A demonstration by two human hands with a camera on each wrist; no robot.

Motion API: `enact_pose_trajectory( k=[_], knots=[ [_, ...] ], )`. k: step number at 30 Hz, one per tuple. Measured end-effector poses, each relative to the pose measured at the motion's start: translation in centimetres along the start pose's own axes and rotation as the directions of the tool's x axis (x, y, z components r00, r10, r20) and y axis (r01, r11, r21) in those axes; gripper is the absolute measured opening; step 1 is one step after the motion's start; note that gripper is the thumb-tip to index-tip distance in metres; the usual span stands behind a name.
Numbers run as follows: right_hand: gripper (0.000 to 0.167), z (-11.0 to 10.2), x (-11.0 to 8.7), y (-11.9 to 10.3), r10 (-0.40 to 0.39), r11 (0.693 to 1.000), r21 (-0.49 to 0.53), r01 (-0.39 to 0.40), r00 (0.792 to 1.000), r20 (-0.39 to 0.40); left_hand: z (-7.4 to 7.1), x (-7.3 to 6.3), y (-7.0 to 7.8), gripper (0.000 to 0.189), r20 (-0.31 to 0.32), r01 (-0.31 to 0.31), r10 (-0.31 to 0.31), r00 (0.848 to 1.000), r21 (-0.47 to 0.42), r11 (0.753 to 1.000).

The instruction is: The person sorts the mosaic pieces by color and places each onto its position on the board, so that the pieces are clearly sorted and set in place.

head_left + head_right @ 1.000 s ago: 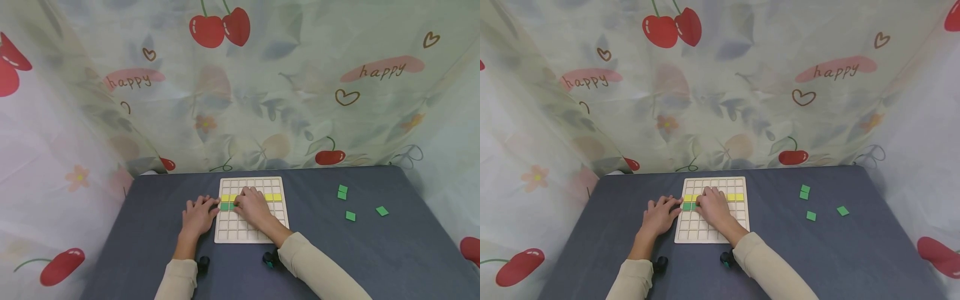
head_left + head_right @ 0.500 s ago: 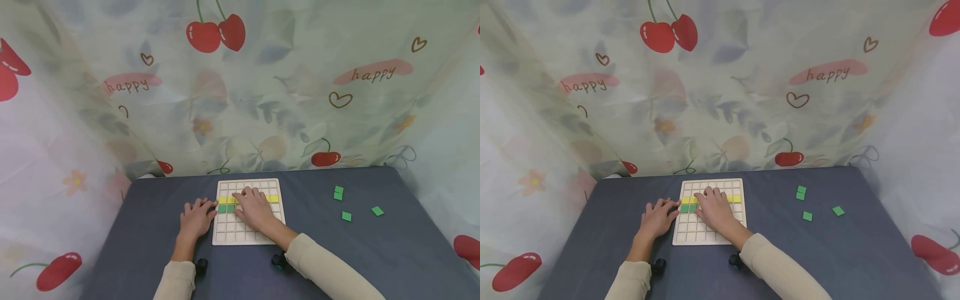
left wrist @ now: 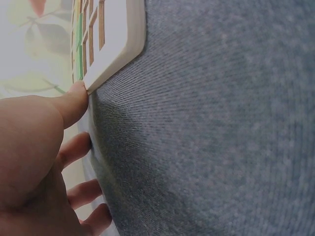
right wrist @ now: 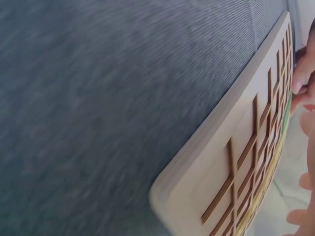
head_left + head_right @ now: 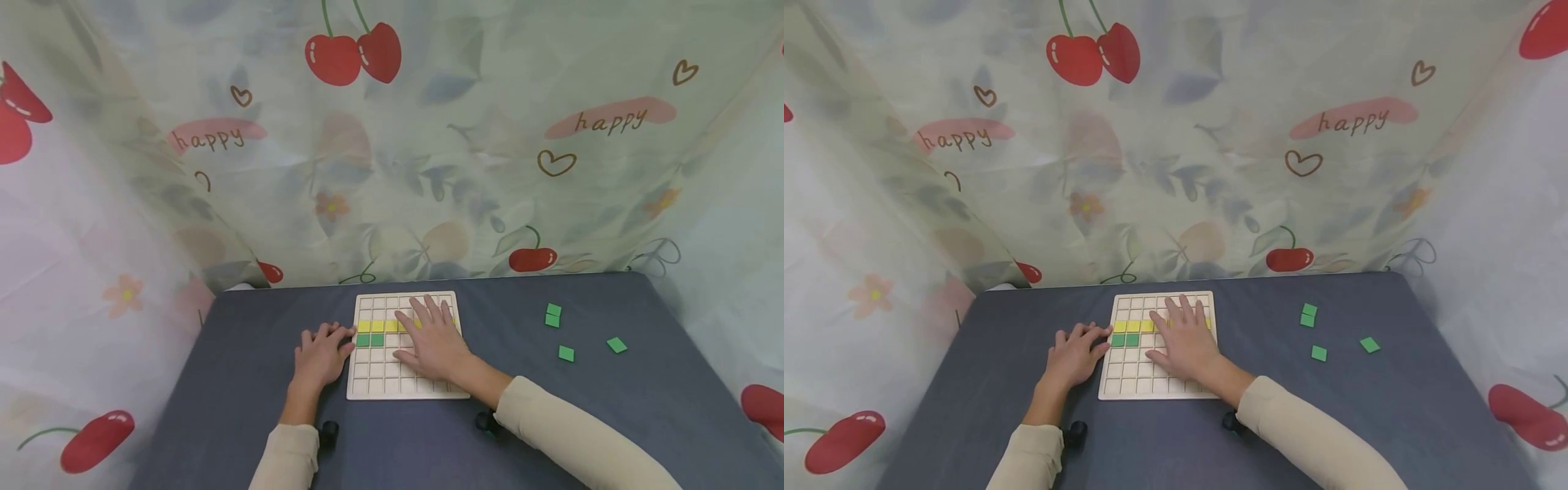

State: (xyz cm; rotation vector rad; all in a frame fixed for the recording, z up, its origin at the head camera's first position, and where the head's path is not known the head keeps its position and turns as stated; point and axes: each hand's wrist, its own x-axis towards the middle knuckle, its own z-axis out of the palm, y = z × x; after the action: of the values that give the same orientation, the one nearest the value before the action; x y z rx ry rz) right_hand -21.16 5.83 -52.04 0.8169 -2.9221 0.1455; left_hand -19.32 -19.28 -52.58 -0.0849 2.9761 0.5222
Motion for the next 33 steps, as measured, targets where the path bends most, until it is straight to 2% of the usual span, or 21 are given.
enact_pose_trajectory(
  k=[11,26,33],
  knots=[
    [0.083,0.4,-1.6,2.5,0.037,0.999,0.011,-0.037,0.998,0.046,0.0,0.0,0.1,0.045,-0.001,0.003,-0.003,1.0,-0.008,1.0],
    [0.087,1.0,-3.4,4.6,0.092,0.993,0.075,-0.095,0.995,0.042,-0.1,-0.3,0.2,0.045,-0.006,0.008,-0.008,1.0,-0.009,1.0],
    [0.091,1.1,-4.4,6.4,0.132,0.983,0.121,-0.134,0.991,0.028,-0.1,-0.2,0.1,0.044,-0.009,0.004,-0.004,1.0,-0.012,1.0]
  ],
)
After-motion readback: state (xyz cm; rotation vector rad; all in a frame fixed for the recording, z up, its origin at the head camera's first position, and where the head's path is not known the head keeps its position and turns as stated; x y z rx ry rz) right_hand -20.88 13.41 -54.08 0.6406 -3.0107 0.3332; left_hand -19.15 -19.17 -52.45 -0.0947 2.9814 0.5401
